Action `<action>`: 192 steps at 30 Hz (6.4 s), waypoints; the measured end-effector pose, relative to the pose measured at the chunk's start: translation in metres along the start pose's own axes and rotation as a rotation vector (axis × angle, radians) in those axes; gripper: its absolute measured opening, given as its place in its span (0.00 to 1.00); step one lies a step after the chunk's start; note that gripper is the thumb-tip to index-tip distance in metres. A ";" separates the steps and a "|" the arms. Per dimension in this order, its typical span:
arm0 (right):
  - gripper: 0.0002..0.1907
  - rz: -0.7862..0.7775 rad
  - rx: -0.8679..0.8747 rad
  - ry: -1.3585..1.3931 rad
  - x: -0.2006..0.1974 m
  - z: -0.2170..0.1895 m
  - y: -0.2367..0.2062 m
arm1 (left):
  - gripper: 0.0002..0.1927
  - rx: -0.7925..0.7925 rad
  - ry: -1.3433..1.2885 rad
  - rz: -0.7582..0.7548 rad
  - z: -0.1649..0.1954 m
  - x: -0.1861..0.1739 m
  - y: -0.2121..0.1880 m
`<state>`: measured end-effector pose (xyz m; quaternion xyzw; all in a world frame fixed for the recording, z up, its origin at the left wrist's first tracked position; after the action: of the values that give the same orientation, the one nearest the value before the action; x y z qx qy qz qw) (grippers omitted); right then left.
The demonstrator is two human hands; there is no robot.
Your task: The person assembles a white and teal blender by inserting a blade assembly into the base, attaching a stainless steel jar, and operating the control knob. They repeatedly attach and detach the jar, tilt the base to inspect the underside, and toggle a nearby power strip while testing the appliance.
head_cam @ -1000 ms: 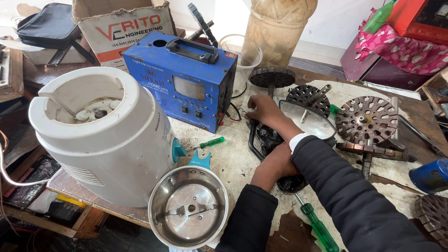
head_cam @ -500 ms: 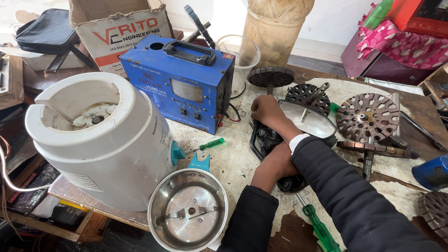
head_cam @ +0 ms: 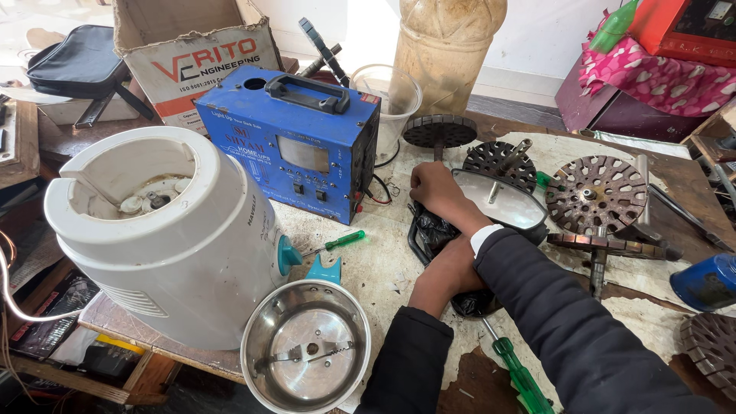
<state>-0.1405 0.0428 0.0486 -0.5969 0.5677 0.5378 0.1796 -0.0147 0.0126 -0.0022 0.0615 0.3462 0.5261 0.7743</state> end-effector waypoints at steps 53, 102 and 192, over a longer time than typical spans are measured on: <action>0.36 0.242 -0.051 -0.444 -0.146 -0.044 -0.162 | 0.18 0.004 -0.641 1.245 0.074 -0.094 -0.031; 0.38 0.094 0.182 0.940 -0.125 -0.021 -0.174 | 0.28 0.036 -0.904 0.461 0.156 -0.071 0.021; 0.40 0.899 0.343 -0.630 -0.327 0.030 -0.520 | 0.23 -0.449 -1.033 0.128 0.232 0.231 -0.072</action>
<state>0.3722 0.3771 0.1083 -0.0703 0.7636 0.6136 0.1881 0.2277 0.2418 0.0300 0.1655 -0.2026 0.5343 0.8038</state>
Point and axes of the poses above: each hand's wrist, its own y-axis towards the middle knuckle, its own x-axis out of the palm, z = x × y, the point moved 2 cm from there along y, towards the middle knuckle, and after that the axes turned 7 degrees about z, right-handed, at the moved point
